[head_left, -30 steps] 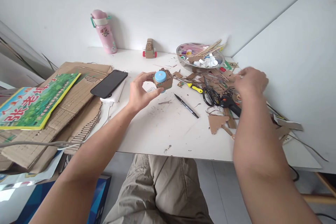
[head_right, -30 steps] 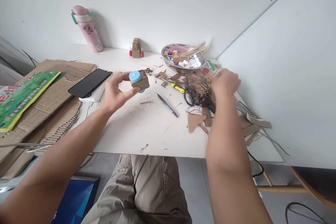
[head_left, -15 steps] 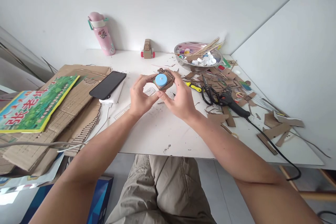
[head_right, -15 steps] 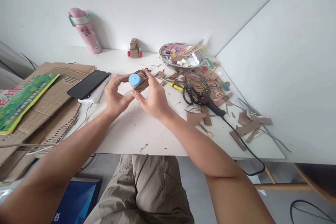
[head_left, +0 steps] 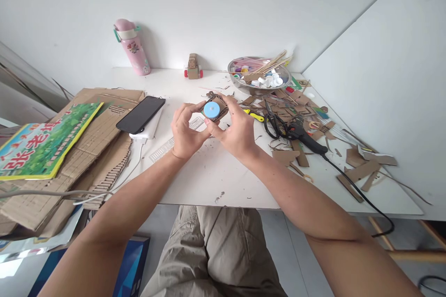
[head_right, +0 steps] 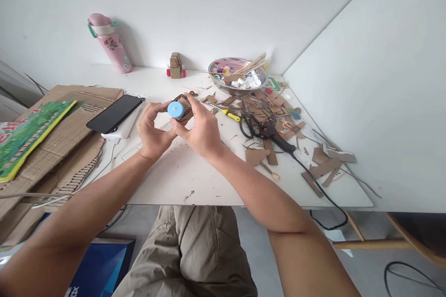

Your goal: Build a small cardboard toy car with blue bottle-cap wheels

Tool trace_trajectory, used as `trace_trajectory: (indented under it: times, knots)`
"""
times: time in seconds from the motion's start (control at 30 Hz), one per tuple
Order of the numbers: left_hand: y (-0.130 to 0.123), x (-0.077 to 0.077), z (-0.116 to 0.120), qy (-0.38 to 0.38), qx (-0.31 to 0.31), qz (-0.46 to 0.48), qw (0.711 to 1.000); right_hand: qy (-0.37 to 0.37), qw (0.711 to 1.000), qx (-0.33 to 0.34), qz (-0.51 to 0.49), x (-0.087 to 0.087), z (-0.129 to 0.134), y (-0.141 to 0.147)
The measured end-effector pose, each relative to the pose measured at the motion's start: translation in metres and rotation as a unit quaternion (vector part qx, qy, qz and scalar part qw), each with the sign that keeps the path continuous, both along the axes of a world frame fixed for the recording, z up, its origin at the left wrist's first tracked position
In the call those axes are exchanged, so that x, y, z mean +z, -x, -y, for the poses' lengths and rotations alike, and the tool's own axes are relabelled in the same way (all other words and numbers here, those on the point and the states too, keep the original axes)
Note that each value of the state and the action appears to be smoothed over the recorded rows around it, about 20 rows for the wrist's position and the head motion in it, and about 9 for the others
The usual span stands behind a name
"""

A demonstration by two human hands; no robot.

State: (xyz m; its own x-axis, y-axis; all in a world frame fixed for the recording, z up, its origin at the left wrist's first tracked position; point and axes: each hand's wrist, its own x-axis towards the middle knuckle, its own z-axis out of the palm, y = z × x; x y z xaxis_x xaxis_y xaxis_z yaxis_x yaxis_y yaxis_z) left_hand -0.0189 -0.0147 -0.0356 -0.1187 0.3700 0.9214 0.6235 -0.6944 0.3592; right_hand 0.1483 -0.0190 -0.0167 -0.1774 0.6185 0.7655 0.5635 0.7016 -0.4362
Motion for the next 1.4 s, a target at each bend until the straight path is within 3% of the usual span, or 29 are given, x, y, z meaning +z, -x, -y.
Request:
trace_trajectory:
  times: [0.1, 0.23, 0.33, 0.47, 0.63, 0.87, 1.03, 1.2, 1.4]
  knots:
    - [0.003, 0.001, 0.002, 0.041, -0.001, -0.003, 0.999, 0.005, 1.000, 0.009, -0.005, 0.000, 0.000, 0.001]
    - [0.008, 0.004, 0.003, 0.090, -0.077, 0.030, 0.992, 0.029, 0.999, 0.015, -0.010, 0.001, 0.001, 0.002]
    - [0.010, 0.005, 0.003, 0.124, -0.081, 0.035, 0.988, 0.051, 0.999, 0.013, -0.013, 0.004, 0.002, 0.004]
    - [0.010, 0.004, 0.002, 0.131, -0.057, 0.035, 0.989, 0.050, 0.998, 0.013, -0.019, 0.003, 0.001, 0.006]
    - [0.008, 0.008, 0.002, 0.143, -0.131, 0.106, 0.975, 0.060, 0.998, 0.025, 0.005, 0.000, -0.003, 0.003]
    - [0.001, 0.020, 0.006, 0.326, -0.236, 0.248, 0.881, 0.068, 0.993, 0.086, 0.047, -0.003, -0.004, -0.004]
    - [0.003, 0.023, 0.006, 0.359, -0.276, 0.277, 0.847, 0.114, 0.985, 0.123, 0.023, 0.007, -0.001, -0.007]
    - [0.011, 0.023, -0.002, 0.422, -0.376, 0.293, 0.771, 0.157, 0.971, 0.179, -0.018, 0.028, 0.001, -0.019]
    - [0.012, 0.022, -0.002, 0.450, -0.387, 0.336, 0.731, 0.099, 0.981, 0.165, -0.005, 0.035, 0.004, -0.025]
